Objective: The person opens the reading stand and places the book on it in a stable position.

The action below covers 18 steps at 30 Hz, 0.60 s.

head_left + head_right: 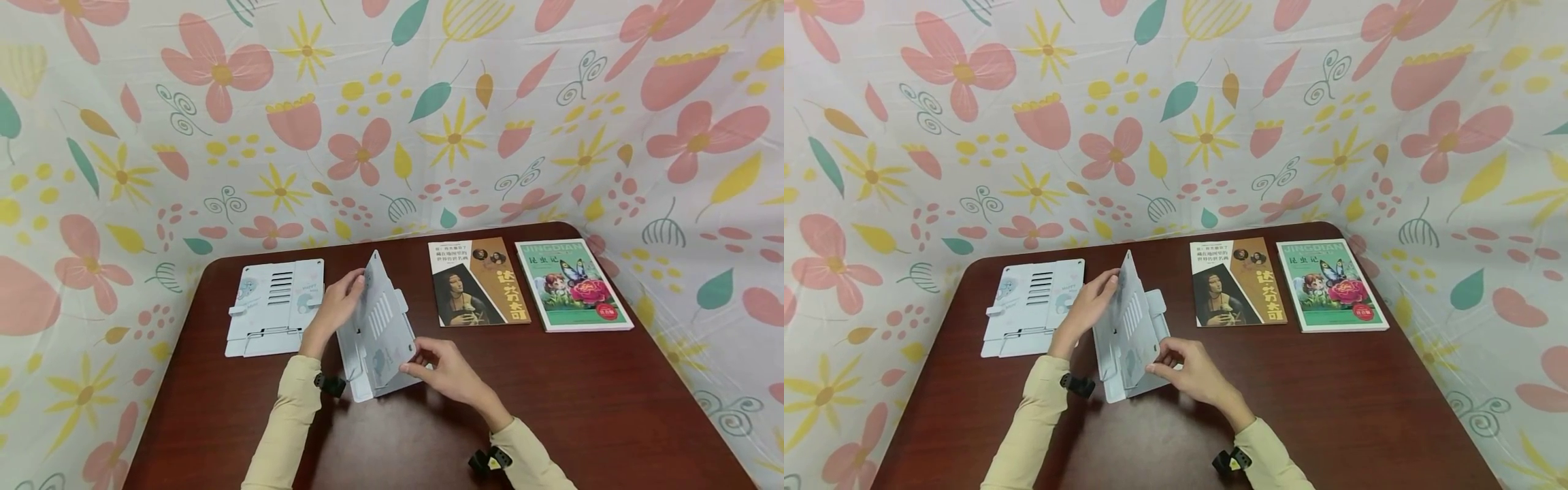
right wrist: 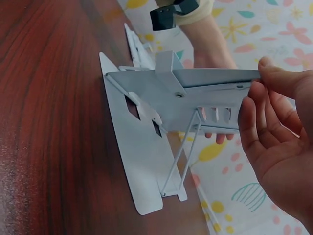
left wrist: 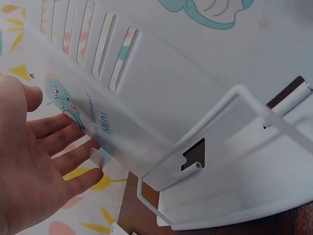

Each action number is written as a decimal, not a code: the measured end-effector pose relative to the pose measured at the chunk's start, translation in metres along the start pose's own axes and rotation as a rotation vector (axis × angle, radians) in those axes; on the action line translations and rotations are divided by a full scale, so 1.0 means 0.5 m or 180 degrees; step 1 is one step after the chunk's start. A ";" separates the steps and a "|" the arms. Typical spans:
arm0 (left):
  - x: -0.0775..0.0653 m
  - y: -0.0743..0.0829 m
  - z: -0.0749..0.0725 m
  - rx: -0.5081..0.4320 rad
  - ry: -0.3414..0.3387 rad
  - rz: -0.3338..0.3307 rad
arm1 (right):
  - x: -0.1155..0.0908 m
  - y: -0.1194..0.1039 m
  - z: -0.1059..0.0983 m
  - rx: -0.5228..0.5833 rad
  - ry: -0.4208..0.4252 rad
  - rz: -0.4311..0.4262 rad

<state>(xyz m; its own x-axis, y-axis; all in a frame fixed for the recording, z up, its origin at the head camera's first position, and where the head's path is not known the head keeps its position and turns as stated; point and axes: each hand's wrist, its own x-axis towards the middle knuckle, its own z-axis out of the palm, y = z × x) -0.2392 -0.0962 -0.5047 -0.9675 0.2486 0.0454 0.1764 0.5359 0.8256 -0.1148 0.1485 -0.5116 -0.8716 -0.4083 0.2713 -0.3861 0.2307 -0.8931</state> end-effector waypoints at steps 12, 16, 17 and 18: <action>-0.012 -0.017 -0.021 -0.0078 0.0058 -0.0139 | -0.001 0.001 -0.004 -0.0154 0.0344 0.0119; -0.016 -0.024 -0.027 -0.0093 0.0101 -0.0181 | 0.002 -0.007 -0.004 -0.0166 0.0466 0.0189; -0.016 -0.024 -0.029 -0.0090 0.0112 -0.0181 | 0.003 -0.012 -0.005 -0.0156 0.0485 0.0204; -0.017 -0.025 -0.030 -0.0083 0.0118 -0.0181 | 0.004 -0.020 -0.006 -0.0138 0.0499 0.0208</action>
<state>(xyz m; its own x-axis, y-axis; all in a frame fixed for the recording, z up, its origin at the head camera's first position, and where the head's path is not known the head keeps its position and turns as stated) -0.2359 -0.1171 -0.5071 -0.9820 0.1881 0.0182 0.1165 0.5271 0.8418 -0.1137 0.1482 -0.5010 -0.9304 -0.2493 0.2687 -0.3367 0.2914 -0.8954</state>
